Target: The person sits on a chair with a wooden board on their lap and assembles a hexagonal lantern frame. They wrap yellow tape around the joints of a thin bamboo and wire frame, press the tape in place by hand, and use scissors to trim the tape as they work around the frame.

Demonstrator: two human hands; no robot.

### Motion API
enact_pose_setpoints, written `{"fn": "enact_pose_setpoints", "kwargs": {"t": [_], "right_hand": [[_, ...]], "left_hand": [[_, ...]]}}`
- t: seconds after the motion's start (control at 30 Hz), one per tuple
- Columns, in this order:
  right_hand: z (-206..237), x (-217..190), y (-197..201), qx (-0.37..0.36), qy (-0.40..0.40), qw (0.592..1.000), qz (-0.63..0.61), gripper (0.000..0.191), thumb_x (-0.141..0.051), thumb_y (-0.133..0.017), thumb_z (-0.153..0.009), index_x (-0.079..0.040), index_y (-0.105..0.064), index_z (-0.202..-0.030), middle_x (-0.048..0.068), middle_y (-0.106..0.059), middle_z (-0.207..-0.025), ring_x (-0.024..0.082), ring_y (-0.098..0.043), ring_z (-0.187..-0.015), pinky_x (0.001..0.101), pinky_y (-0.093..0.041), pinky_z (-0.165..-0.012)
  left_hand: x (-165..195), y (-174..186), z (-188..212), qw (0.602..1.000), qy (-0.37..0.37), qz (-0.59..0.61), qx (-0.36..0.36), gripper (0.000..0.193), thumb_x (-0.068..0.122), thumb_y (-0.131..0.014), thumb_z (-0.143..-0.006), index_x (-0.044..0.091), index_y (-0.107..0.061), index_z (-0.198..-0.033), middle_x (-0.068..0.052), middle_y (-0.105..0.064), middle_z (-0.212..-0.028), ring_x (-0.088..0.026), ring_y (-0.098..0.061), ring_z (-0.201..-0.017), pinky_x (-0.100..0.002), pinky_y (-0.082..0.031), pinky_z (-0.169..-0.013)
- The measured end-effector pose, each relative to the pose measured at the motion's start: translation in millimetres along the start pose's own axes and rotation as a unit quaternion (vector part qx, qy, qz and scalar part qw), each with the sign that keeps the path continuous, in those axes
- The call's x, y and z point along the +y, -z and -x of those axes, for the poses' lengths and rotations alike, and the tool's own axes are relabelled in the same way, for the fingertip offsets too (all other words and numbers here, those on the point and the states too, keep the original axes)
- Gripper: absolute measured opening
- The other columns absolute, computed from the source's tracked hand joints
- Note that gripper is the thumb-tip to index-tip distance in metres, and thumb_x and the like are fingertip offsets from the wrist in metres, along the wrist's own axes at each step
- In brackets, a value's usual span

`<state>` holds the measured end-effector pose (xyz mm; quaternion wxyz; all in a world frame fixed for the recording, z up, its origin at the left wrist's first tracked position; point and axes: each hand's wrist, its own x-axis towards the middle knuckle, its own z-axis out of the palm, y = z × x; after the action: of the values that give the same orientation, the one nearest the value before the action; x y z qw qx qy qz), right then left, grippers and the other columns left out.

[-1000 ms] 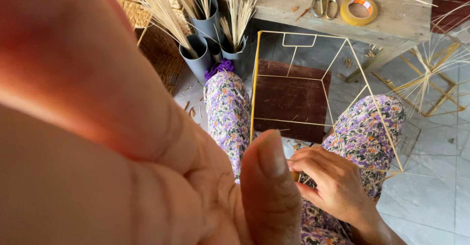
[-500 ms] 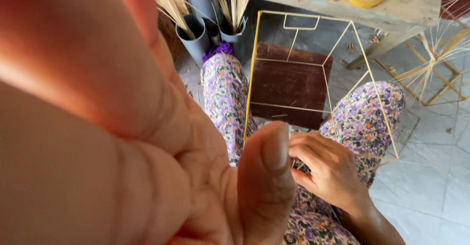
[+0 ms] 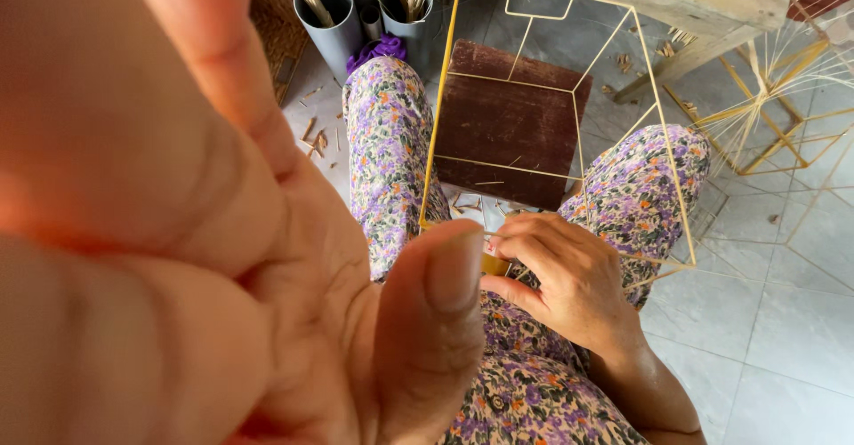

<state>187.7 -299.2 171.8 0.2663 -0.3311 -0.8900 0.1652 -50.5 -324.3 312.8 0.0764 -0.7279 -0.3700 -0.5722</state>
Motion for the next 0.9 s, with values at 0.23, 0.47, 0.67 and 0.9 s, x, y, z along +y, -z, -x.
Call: {"fn": "enact_pose_setpoints", "kwargs": {"t": [0.23, 0.47, 0.67, 0.9], "right_hand": [[-0.5, 2.4, 3.5, -0.013, 0.015, 1.0, -0.011, 0.037, -0.03, -0.089, -0.073, -0.007, -0.066, -0.091, 0.005, -0.072, -0.103, 0.026, -0.071, -0.102, 0.0368, -0.058, -0.083], [8.3, 8.6, 0.1, -0.024, 0.028, 0.998, -0.044, 0.038, -0.029, -0.089, -0.076, -0.007, -0.063, -0.092, 0.008, -0.068, -0.121, 0.031, -0.068, -0.117, 0.041, -0.056, -0.097], [14.3, 11.8, -1.6, -0.031, 0.086, 0.994, -0.059, 0.036, -0.032, -0.086, -0.075, -0.011, -0.06, -0.089, 0.01, -0.068, -0.115, 0.034, -0.065, -0.115, 0.0532, -0.042, -0.106], [54.7, 30.4, 28.0, -0.099, 0.015, 0.986, -0.136, 0.042, -0.036, -0.088, -0.076, -0.006, -0.067, -0.097, 0.003, -0.071, -0.089, 0.021, -0.072, -0.091, 0.0519, -0.047, -0.109]], "left_hand": [[-17.8, 5.3, 31.5, 0.985, 0.082, -0.009, -0.15, 0.032, -0.006, -0.073, -0.097, -0.001, -0.063, -0.126, -0.016, -0.066, -0.134, -0.03, -0.063, -0.13, -0.042, -0.045, -0.113], [-65.4, -34.7, 132.3, 0.907, 0.206, 0.191, -0.315, 0.024, 0.006, -0.078, -0.094, 0.009, -0.073, -0.117, -0.004, -0.075, -0.12, -0.021, -0.071, -0.106, -0.035, -0.058, -0.095], [-77.2, -46.7, 168.6, 0.874, 0.269, 0.265, -0.306, 0.022, 0.011, -0.079, -0.091, 0.01, -0.075, -0.113, -0.002, -0.077, -0.108, -0.018, -0.072, -0.095, -0.033, -0.058, -0.086], [-78.3, -58.9, 158.4, 0.891, 0.229, 0.242, -0.309, 0.016, 0.014, -0.079, -0.092, 0.011, -0.077, -0.108, -0.002, -0.075, -0.095, -0.018, -0.071, -0.089, -0.033, -0.056, -0.081]]}}
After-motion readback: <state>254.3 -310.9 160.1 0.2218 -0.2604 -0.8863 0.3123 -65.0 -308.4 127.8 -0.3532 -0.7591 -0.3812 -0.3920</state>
